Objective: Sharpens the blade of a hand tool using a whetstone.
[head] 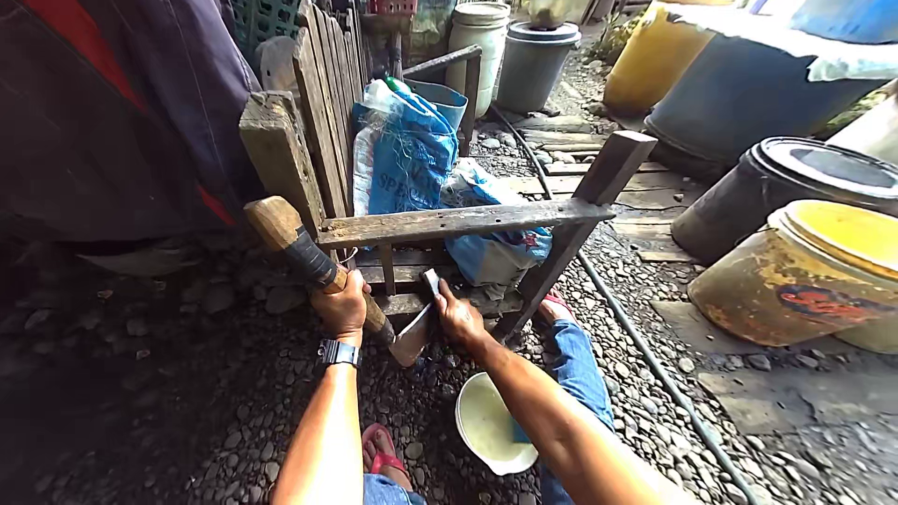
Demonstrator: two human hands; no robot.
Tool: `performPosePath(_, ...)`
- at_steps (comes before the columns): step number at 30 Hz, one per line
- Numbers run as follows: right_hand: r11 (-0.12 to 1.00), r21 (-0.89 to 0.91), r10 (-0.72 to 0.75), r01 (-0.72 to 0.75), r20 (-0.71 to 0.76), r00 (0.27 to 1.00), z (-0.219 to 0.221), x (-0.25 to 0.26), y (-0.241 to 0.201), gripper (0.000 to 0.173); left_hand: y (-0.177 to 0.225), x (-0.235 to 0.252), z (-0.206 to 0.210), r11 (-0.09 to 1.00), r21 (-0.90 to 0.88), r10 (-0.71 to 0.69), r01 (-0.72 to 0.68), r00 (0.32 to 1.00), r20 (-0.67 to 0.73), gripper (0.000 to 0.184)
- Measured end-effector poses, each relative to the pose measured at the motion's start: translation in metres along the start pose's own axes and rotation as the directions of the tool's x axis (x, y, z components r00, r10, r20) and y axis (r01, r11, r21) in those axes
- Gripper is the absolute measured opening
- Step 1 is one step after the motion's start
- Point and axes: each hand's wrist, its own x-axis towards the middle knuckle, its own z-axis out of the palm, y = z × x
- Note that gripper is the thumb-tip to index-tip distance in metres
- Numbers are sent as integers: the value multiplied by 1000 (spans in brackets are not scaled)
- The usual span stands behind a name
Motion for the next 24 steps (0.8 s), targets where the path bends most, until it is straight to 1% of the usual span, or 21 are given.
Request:
performPosePath(2, 997, 56, 59, -57, -25, 998, 2, 5, -6, 58, 0, 0, 0, 1000, 25, 12, -12, 1000, 9, 13)
performPosePath(4, 997, 69, 41, -37, -49, 998, 17, -9, 2, 58, -3, 1, 0, 999, 36, 5, -6, 1000, 12, 11)
performPosePath(7, 999, -44, -21, 20, -8, 1000, 23, -27, 17, 58, -4, 4, 2, 1000, 24, -11, 11, 1000, 3, 11)
performPosePath(9, 1000, 0, -26, 26, -44, 999, 18, -16, 17, 58, -2, 2, 1, 1000, 1, -12, 12, 1000, 0, 12)
performPosePath(11, 996, 80, 34, -30, -47, 998, 9, 0, 8, 58, -3, -2, 0, 1000, -13, 6, -6, 1000, -6, 13)
performPosePath(13, 992, 101, 82, -78, -34, 996, 5, 5, -1, 57, -4, -2, -1, 1000, 5, 23, -23, 1000, -11, 12)
performPosePath(15, 996, 59, 64, -61, -53, 997, 16, -9, 5, 58, -6, -2, -1, 999, 35, 24, -24, 1000, -1, 12)
performPosePath(17, 999, -33, 9, -10, -26, 1000, 24, -26, 13, 59, -7, 2, -1, 998, 56, 7, -7, 1000, 5, 11)
performPosePath(18, 998, -68, -3, 2, -14, 1000, 22, -26, 15, 58, -6, 4, 0, 999, 47, 1, -1, 1000, 5, 11)
performPosePath(19, 997, -71, -6, 5, -16, 1000, 19, -22, 14, 58, -5, 4, 1, 1000, 31, -2, 2, 1000, 2, 10)
performPosePath(21, 1000, -12, 9, -10, -42, 999, 10, -6, 8, 58, -5, 1, -1, 1000, 4, -9, 10, 1000, -15, 12)
performPosePath(24, 997, 30, 72, -72, -23, 997, 4, 6, -7, 58, -4, -5, -6, 998, 40, -47, 51, 994, -102, 10)
